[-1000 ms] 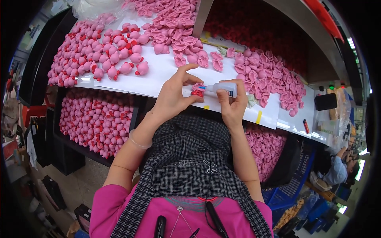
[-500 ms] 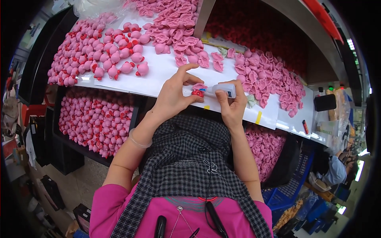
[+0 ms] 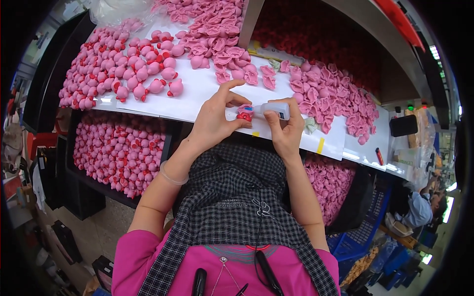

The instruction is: The person assembles toy figurines by applying glue from a dispenser bottle and pressing the components together by hand. The person then uncaps the dispenser bottle and refills it with glue from another bottle.

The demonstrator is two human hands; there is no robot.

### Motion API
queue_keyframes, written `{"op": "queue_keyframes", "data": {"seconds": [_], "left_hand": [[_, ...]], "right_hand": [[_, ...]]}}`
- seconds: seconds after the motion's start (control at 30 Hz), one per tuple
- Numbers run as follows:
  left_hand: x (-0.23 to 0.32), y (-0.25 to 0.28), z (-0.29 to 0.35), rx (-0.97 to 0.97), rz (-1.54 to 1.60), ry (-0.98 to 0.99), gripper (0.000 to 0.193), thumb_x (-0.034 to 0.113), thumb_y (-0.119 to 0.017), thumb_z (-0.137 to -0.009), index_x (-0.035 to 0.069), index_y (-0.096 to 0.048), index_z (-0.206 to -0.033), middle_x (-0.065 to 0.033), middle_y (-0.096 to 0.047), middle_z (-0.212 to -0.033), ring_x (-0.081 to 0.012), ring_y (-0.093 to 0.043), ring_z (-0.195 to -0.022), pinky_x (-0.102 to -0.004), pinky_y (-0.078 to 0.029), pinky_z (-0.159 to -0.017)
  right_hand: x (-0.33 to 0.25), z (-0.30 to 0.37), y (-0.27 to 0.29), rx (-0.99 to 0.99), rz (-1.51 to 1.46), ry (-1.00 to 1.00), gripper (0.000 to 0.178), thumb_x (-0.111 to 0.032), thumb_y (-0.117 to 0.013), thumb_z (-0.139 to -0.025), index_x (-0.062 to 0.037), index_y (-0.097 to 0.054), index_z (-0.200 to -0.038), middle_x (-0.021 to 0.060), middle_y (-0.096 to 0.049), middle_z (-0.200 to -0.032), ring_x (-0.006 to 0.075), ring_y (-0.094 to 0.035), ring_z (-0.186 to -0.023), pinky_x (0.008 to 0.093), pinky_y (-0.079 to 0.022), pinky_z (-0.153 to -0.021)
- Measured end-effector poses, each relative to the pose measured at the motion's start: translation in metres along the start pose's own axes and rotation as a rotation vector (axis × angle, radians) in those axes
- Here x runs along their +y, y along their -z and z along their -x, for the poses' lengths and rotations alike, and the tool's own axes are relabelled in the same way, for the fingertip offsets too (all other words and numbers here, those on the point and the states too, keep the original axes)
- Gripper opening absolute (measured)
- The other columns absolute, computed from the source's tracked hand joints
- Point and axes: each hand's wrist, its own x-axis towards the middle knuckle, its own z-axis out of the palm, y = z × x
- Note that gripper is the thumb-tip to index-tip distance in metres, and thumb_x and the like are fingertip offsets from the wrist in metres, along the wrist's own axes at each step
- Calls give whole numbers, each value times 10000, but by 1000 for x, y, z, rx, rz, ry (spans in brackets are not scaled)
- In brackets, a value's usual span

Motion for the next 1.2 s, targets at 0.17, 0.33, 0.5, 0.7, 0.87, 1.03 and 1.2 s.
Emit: {"op": "queue_keyframes", "data": {"seconds": [0.17,0.33,0.5,0.7,0.87,1.03,1.2], "left_hand": [[2,0,0,-1,-17,13,828,88,-878,-677,67,-419,-1366,-84,-720,-1043,-262,-690,-1015,-362,-521,-900],[1,0,0,-4,-35,4,860,108,-890,-681,54,-408,-1391,-88,-735,-1066,-233,-694,-1013,-337,-521,-911],[0,0,-1,-8,-29,9,843,104,-874,-685,56,-395,-1376,-92,-722,-1062,-261,-687,-1030,-363,-517,-899],[1,0,-1,-8,-28,16,841,105,-876,-684,52,-397,-1373,-93,-722,-1066,-262,-687,-1031,-362,-517,-906],[0,-1,-1,-3,-49,6,845,108,-880,-683,51,-397,-1374,-94,-723,-1061,-262,-689,-1026,-360,-521,-903],[0,-1,-1,-6,-45,-6,841,106,-876,-690,53,-395,-1377,-93,-722,-1063,-262,-686,-1021,-360,-521,-902],[-4,-3,1,20,-42,4,821,108,-872,-694,48,-413,-1372,-92,-719,-1062,-262,-676,-1025,-359,-524,-892]], "right_hand": [[4,2,3,65,-37,-24,224,-154,-731,-925,-4,-586,-1007,41,-650,-871,80,-603,-781,216,-494,-671],[6,7,10,121,-34,-65,220,-164,-734,-925,-15,-587,-991,27,-643,-862,68,-586,-765,202,-470,-662],[8,11,11,163,-7,-10,234,-227,-696,-954,-47,-553,-996,-11,-560,-820,49,-502,-650,191,-414,-575],[12,16,15,182,-15,-21,237,-229,-693,-956,-48,-541,-977,-1,-572,-829,53,-519,-640,193,-422,-573],[5,17,15,150,-20,-41,221,-186,-715,-936,-31,-560,-967,3,-601,-811,68,-551,-686,204,-443,-620],[7,19,19,127,19,-39,201,-127,-743,-905,-18,-576,-933,10,-622,-767,82,-592,-718,206,-467,-636],[-1,-9,33,50,-27,-193,264,-130,-730,-908,-30,-494,-972,68,-650,-905,93,-634,-781,215,-514,-553]]}}
